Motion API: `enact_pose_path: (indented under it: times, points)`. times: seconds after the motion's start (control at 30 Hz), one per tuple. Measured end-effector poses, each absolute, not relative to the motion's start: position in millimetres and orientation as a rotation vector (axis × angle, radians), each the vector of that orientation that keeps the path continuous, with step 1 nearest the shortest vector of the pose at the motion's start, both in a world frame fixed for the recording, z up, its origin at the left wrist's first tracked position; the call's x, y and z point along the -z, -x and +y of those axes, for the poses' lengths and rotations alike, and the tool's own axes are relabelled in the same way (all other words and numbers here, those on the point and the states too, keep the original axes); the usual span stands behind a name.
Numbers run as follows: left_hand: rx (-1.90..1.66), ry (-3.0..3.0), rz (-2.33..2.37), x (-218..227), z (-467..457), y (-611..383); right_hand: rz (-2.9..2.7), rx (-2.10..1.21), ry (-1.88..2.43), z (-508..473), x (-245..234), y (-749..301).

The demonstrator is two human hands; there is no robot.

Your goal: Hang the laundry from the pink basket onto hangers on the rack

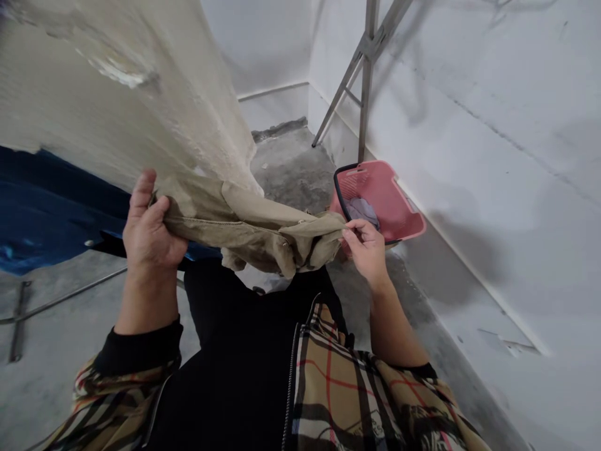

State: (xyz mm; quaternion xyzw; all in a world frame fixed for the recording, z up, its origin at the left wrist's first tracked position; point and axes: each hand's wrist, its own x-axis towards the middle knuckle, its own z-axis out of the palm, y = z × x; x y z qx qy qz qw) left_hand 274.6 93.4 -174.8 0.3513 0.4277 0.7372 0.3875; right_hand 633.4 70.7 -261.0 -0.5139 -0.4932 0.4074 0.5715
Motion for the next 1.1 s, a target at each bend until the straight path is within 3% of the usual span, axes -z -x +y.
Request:
enact_pose_path:
  times: [0.2, 0.6, 0.83, 1.1]
  points:
    - [-1.768, -0.929, 1.057, 179.4, 100.8, -272.4, -1.122, -0.962, 1.066, 86.5, 247.2, -618.6]
    - [-0.909, -1.294, 1.196, 248.6, 53.4, -361.1, -1.09, -1.1, 0.736, 129.8, 186.7, -536.8]
    - [-1.046, -1.366, 1.444, 267.5, 75.1, -356.1, -1.188, -0.842, 0.762, 161.3, 164.5, -544.3]
    - [-1.44, -1.124, 1.288, 201.0, 126.5, -290.2, -1.439, -0.805, 0.978, 209.4, 181.5, -600.0]
